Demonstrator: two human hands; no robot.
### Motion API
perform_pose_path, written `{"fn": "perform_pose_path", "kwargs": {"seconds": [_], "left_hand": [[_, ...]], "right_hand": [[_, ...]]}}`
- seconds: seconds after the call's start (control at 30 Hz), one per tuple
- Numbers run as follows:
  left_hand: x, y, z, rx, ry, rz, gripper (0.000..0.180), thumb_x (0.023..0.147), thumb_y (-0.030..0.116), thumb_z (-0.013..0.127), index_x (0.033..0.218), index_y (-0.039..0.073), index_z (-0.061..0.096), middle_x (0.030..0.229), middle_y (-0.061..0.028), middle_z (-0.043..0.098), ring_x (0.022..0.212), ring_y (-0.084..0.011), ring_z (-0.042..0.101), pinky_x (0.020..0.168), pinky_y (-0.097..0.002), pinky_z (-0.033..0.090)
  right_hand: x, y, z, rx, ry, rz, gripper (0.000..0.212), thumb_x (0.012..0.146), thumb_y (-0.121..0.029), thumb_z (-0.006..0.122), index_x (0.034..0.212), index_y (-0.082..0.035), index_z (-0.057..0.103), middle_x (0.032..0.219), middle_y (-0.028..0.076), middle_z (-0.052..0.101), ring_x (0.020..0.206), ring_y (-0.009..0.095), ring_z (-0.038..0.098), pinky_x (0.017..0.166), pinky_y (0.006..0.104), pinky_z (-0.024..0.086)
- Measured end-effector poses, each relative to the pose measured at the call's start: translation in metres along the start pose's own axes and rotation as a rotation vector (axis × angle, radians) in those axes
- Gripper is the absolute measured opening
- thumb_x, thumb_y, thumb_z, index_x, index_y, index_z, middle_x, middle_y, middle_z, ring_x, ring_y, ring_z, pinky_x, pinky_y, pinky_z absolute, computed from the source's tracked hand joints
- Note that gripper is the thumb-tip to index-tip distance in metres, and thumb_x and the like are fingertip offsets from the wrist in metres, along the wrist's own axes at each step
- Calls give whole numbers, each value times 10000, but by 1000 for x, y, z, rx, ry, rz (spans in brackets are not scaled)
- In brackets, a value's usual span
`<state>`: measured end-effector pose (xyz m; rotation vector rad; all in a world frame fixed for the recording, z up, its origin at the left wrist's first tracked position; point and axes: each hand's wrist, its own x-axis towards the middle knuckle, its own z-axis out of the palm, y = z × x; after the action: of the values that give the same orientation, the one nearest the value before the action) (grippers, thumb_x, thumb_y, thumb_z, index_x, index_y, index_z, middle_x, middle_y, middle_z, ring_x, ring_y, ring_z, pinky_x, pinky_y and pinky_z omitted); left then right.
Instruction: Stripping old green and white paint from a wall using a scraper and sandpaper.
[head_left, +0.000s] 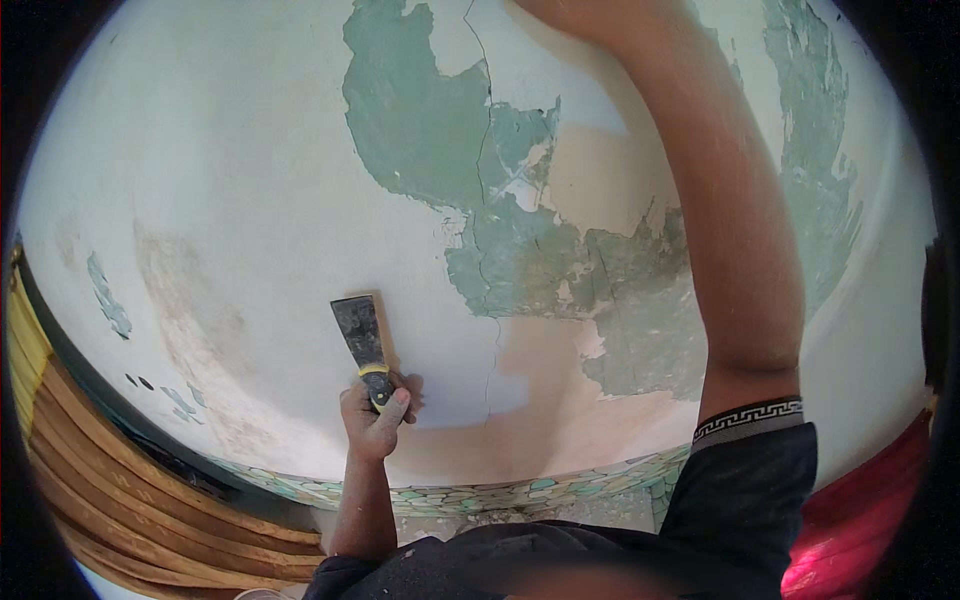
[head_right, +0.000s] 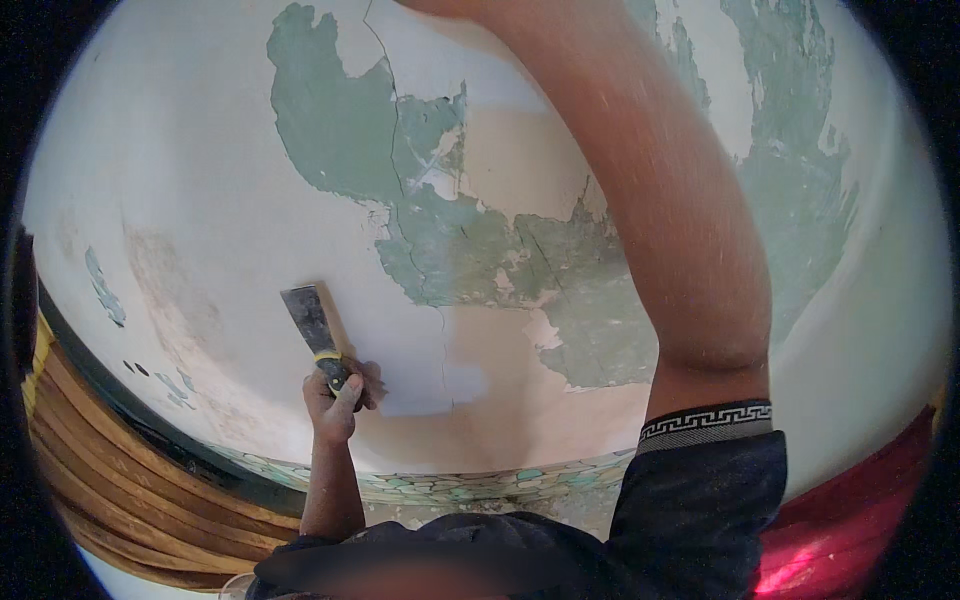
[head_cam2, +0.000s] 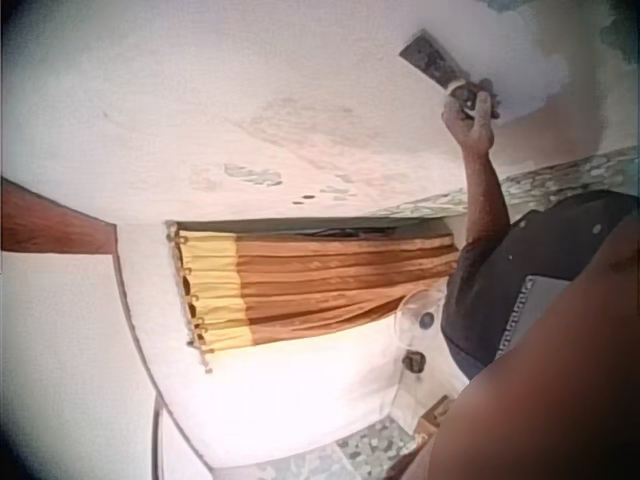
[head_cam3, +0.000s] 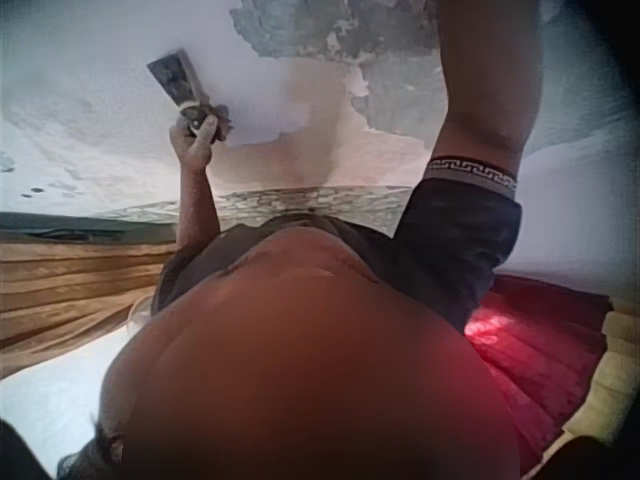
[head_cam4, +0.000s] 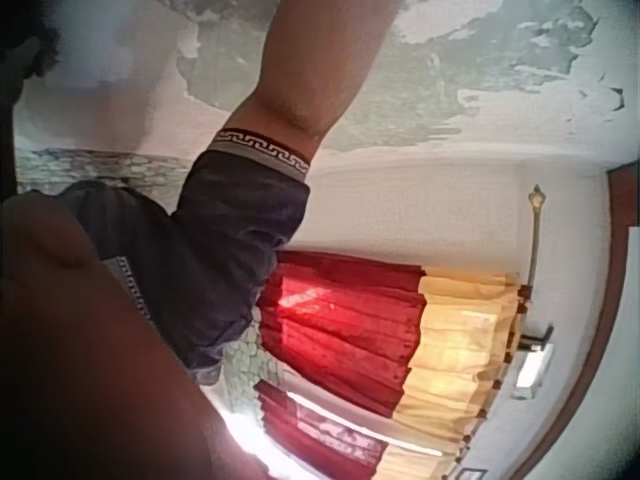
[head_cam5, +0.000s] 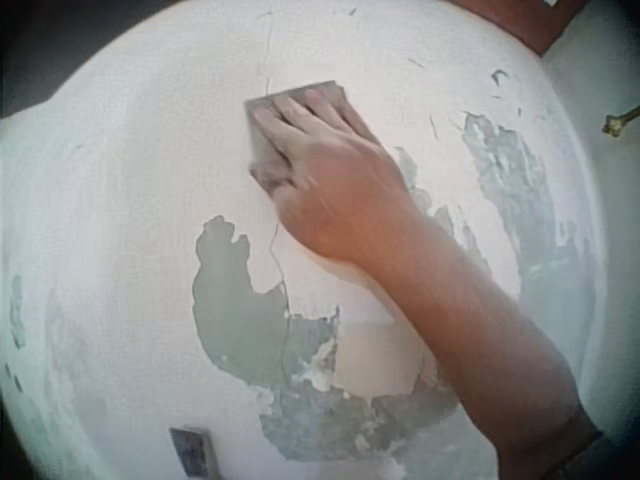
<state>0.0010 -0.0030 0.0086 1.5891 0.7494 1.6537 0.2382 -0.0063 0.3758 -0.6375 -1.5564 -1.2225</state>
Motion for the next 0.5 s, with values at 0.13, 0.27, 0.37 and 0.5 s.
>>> {"fn": "perform_pose_path", "kwargs": {"seconds": [0.13, 0.27, 0.37, 0.5], "left_hand": [[1, -10, -7, -47, -5, 4, 163, 865, 118, 675, 835, -23, 598, 658, -70, 606, 526, -131, 583, 475, -263, 486], [0, -9, -7, -8, -22, 12, 171, 863, 122, 680, 814, -20, 597, 644, -61, 596, 513, -130, 575, 471, -259, 478], [1, -10, -8, 44, 2, 36, 196, 864, 136, 690, 792, -19, 593, 630, -62, 593, 502, -128, 569, 465, -257, 472], [-3, -10, 2, 17, 38, 64, 314, 881, 294, 700, 850, 9, 573, 575, -46, 558, 457, -114, 525, 413, -245, 403]], "right_hand": [[-110, 12, -5, -30, -31, 61, 475, 822, -133, 615, 1291, -56, 603, 1378, 132, 549, 1342, 344, 437, 1153, 476, 240], [-214, -32, -31, -100, -88, 240, 486, 886, -154, 566, 1356, -35, 544, 1439, 171, 478, 1380, 405, 364, 1157, 509, 198], [-204, -20, -34, -83, -137, 253, 473, 879, -166, 588, 1332, -28, 566, 1395, 173, 525, 1352, 409, 397, 1151, 507, 206], [-121, 33, -30, -123, 13, 2, 489, 933, -179, 519, 1389, -3, 490, 1475, 204, 425, 1415, 395, 310, 1163, 478, 213]]}}
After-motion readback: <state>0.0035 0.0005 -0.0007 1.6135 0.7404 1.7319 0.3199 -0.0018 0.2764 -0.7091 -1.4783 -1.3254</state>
